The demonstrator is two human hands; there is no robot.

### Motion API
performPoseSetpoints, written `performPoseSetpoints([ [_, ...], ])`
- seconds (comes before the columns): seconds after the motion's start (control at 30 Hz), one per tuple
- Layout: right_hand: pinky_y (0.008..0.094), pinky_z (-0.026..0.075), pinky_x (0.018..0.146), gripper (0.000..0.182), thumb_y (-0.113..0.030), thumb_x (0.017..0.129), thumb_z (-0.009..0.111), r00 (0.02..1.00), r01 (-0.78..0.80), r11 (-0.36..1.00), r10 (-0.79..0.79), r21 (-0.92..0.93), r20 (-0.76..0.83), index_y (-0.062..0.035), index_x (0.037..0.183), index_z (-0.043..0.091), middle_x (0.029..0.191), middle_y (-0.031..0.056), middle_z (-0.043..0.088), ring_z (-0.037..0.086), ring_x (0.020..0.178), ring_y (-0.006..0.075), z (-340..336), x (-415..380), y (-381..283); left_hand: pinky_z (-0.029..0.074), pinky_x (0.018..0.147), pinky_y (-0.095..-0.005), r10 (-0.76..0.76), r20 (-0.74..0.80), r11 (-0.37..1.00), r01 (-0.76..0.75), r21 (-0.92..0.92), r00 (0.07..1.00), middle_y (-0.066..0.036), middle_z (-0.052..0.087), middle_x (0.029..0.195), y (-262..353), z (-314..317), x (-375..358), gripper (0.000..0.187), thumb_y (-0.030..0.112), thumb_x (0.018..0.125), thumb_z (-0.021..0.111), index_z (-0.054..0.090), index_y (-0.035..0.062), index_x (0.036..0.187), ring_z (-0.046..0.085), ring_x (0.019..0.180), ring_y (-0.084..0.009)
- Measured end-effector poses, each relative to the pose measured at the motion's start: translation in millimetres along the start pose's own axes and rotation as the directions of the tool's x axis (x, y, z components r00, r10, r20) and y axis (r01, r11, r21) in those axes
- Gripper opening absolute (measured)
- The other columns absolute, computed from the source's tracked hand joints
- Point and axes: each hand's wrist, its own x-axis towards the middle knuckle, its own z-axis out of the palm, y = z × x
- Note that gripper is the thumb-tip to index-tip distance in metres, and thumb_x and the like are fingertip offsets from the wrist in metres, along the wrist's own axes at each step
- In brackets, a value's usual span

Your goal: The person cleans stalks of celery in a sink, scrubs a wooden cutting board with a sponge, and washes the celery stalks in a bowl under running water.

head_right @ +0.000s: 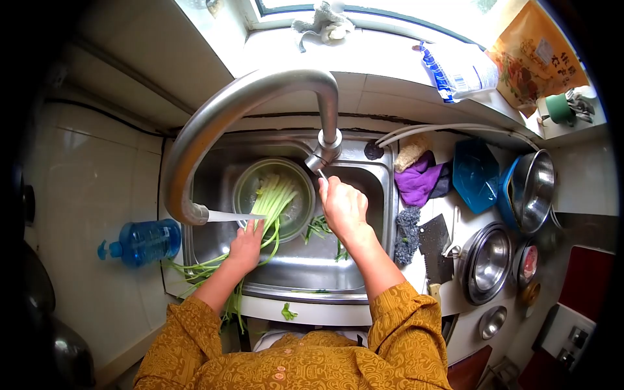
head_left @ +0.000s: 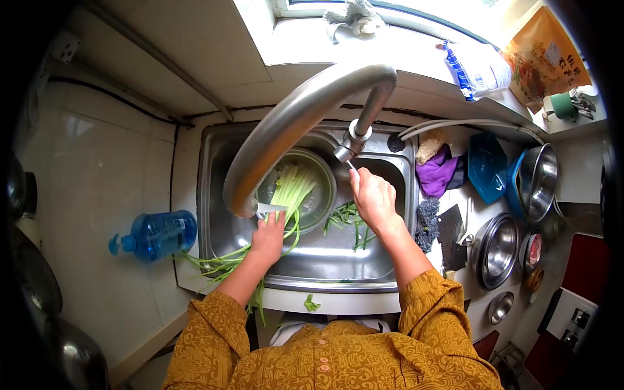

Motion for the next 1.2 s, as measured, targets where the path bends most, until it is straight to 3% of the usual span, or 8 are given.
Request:
performPoseSetpoints([
  [0.23, 0.0307, 0.05, 0.066, 0.041, -0.041, 0.096, 0.046, 0.942, -0.334, 0.588, 0.2, 0.737, 0.268, -0.0018, 0.108, 0.052, 0.081, 0.0098, 0.063, 0.063, 0.075, 0.0179, 47, -36, 13, 0.036, 0.104, -0.041, -0.105, 0.13, 0.812, 0.16, -0.562, 0.986, -0.031, 0.037, 0.137, -43, -15, 16, 0.085, 0.051, 0.081, 0.061, 0.031, -0.007, 0.135, 0.043, 0.124, -0.0417],
  [0.4, 0.0316, 0.051, 0.065, 0.058, -0.046, 0.091, 0.054, 0.542, -0.824, 0.344, 0.241, 0.451, 0.805, 0.0023, 0.121, 0.044, 0.094, 0.0125, 0.063, 0.062, 0.079, 0.0174, 135, -115, 0, 0.036, 0.104, -0.0402, -0.079, 0.403, 0.78, 0.309, -0.545, 0.912, -0.029, 0.044, 0.133, -63, -15, 8, 0.082, 0.046, 0.086, 0.057, 0.022, -0.0058, 0.14, 0.045, 0.123, -0.0383],
  [0.5, 0.0373, 0.051, 0.075, 0.06, -0.046, 0.088, 0.056, 0.745, -0.634, 0.483, 0.173, 0.604, 0.644, 0.0047, 0.12, 0.049, 0.096, 0.0195, 0.063, 0.063, 0.084, 0.0283, 199, -128, -21, 0.035, 0.104, -0.0356, 0.118, 0.418, 0.608, 0.267, -0.747, 0.901, -0.025, 0.037, 0.139, -57, 2, -1, 0.085, 0.042, 0.086, 0.058, 0.013, 0.002, 0.145, 0.039, 0.129, -0.0284],
  [0.57, 0.0384, 0.048, 0.085, 0.055, -0.044, 0.088, 0.056, 0.587, -0.783, 0.367, 0.17, 0.502, 0.791, 0.0054, 0.113, 0.057, 0.101, 0.0242, 0.063, 0.062, 0.093, 0.0331, 169, -110, -60, 0.035, 0.104, -0.0354, 0.188, 0.447, 0.462, 0.323, -0.826, 0.874, -0.023, 0.038, 0.138, -47, -9, -8, 0.085, 0.039, 0.085, 0.059, 0.012, 0.0033, 0.146, 0.04, 0.127, -0.0274],
  [0.67, 0.0383, 0.048, 0.083, 0.06, -0.05, 0.088, 0.053, 0.852, -0.467, 0.509, 0.04, 0.723, 0.522, 0.0046, 0.112, 0.059, 0.101, 0.0236, 0.064, 0.064, 0.091, 0.0314, 202, -108, -61, 0.041, 0.098, -0.0334, 0.282, 0.391, 0.131, 0.368, -0.921, 0.876, -0.017, 0.042, 0.13, -26, -14, -8, 0.078, 0.027, 0.085, 0.058, 0.014, 0.0066, 0.145, 0.047, 0.117, -0.0232],
  [0.93, 0.0339, 0.051, 0.078, 0.071, -0.05, 0.069, 0.068, 0.495, -0.472, 0.856, 0.057, 0.213, 0.867, 0.0134, 0.1, 0.062, 0.094, 0.0242, 0.066, 0.066, 0.086, 0.0268, 89, 4, -35, 0.045, 0.093, -0.0345, 0.157, 0.028, -0.635, 0.123, -0.763, 0.987, -0.012, 0.044, 0.124, 73, -21, -5, 0.059, 0.013, 0.089, 0.052, 0.022, 0.005, 0.139, 0.05, 0.111, -0.0197],
  [1.07, 0.0376, 0.048, 0.09, 0.085, -0.042, 0.07, 0.067, 0.502, 0.116, 0.993, -0.067, 0.01, 0.863, 0.0126, 0.128, 0.04, 0.115, 0.0286, 0.058, 0.06, 0.104, 0.0363, 96, 23, -3, 0.026, 0.109, -0.0333, 0.08, -0.144, -0.474, -0.089, -0.876, 0.986, -0.015, 0.023, 0.146, 134, 22, 14, 0.077, 0.032, 0.093, 0.051, 0.005, -0.0006, 0.145, 0.025, 0.134, -0.0225],
  [1.2, 0.0369, 0.046, 0.095, 0.087, -0.044, 0.07, 0.07, 0.438, 0.377, 0.88, 0.105, -0.289, 0.893, 0.0065, 0.133, 0.037, 0.128, 0.0269, 0.05, 0.055, 0.113, 0.0365, 88, 25, -1, 0.03, 0.108, -0.0347, 0.195, -0.136, 0.43, -0.21, -0.878, 0.971, -0.024, 0.039, 0.138, 116, 17, -6, 0.072, 0.041, 0.093, 0.049, 0.025, -0.0067, 0.14, 0.038, 0.13, -0.0334],
])
